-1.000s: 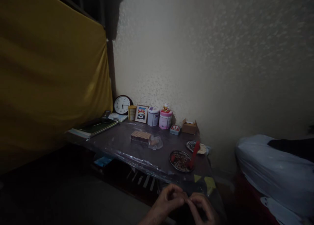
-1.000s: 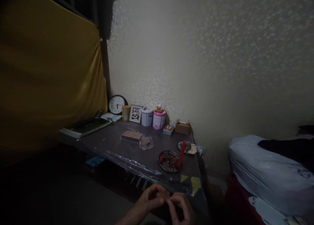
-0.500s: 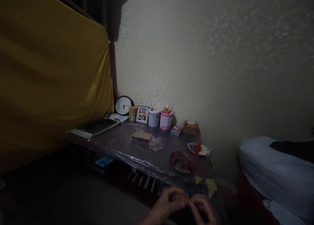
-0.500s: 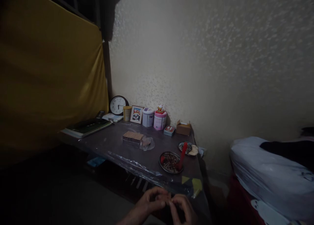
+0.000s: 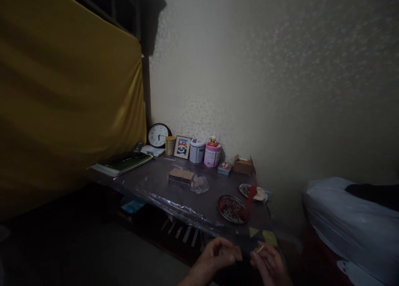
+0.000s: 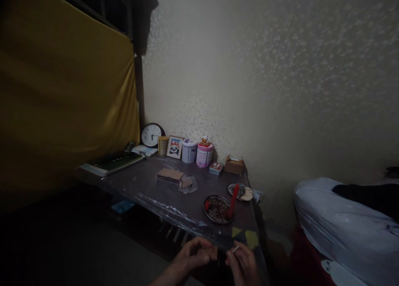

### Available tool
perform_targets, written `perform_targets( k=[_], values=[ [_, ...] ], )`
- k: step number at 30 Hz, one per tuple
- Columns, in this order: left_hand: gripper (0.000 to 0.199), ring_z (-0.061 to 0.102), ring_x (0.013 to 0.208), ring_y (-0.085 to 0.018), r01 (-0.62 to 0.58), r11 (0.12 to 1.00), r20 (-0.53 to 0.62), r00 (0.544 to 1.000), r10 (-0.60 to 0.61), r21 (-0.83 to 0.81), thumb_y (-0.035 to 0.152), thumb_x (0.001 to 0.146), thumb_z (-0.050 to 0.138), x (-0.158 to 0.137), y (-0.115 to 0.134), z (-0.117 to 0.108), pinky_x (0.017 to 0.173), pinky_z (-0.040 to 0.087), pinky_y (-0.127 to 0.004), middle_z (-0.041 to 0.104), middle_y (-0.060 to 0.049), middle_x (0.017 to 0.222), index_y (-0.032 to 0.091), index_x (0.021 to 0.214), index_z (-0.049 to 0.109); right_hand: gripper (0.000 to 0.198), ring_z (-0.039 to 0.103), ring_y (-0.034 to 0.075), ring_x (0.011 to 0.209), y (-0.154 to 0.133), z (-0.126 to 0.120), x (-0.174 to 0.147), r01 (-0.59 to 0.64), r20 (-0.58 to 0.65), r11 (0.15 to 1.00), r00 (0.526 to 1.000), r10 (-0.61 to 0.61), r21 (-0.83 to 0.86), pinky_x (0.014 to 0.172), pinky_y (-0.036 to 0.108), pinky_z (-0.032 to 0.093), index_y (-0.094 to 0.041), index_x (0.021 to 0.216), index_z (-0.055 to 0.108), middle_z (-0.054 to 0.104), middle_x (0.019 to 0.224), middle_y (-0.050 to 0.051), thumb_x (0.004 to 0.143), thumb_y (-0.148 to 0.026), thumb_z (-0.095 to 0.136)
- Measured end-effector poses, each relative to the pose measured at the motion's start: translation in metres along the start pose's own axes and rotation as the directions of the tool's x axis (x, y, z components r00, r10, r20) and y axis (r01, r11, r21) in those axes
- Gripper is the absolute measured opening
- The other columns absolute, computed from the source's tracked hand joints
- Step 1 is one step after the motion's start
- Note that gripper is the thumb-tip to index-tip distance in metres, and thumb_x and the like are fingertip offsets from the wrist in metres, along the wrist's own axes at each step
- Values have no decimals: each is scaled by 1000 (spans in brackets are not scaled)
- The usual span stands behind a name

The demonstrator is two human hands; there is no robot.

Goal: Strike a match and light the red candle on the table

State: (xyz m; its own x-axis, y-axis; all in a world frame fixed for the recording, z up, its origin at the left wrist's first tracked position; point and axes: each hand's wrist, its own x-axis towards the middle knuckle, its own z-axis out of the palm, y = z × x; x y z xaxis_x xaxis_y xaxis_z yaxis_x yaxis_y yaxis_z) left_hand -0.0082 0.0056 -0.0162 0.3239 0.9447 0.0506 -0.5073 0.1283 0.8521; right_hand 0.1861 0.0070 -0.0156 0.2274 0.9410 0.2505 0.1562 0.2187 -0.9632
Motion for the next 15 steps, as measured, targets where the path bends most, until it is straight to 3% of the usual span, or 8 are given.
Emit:
perform_targets(
  k=[4, 7, 10, 15],
  values=[
    [43, 55, 69, -14, 27, 999, -12, 1000, -27, -24, 37, 48, 84, -1, 2, 2, 69, 36, -26, 67, -1, 77, 17, 81, 65, 39, 71, 22, 77, 3, -6, 3, 48, 33, 999, 998, -47, -13, 65, 24, 59, -20, 78, 70, 73, 92, 7, 56, -52, 74],
    [41, 55, 70, -14, 8, 999, -4, 1000, -9, -53, 36, 50, 83, -2, 2, 4, 69, 36, -26, 67, -1, 77, 17, 81, 67, 44, 72, 21, 69, -2, -5, 1, -22, 63, 1000, 998, 23, -17, 63, 24, 59, -20, 83, 67, 74, 88, 7, 57, -54, 72],
    [42, 54, 68, -13, 18, 998, 0, 1000, -18, -64, 36, 48, 84, -1, 2, 4, 68, 35, -26, 67, -1, 76, 16, 81, 67, 50, 72, 22, 64, -8, 0, -2, -91, 6, 995, 996, 91, 29, 60, 26, 59, -19, 93, 62, 74, 79, 5, 61, -57, 68],
    [46, 52, 65, -12, 59, 996, 8, 998, -58, -67, 36, 44, 85, -1, -1, 3, 66, 34, -26, 66, -1, 74, 16, 81, 68, 53, 72, 25, 70, -15, 4, -4, -104, 0, 994, 995, 104, 39, 63, 29, 60, -19, 91, 59, 75, 77, 7, 61, -63, 63]
  ],
)
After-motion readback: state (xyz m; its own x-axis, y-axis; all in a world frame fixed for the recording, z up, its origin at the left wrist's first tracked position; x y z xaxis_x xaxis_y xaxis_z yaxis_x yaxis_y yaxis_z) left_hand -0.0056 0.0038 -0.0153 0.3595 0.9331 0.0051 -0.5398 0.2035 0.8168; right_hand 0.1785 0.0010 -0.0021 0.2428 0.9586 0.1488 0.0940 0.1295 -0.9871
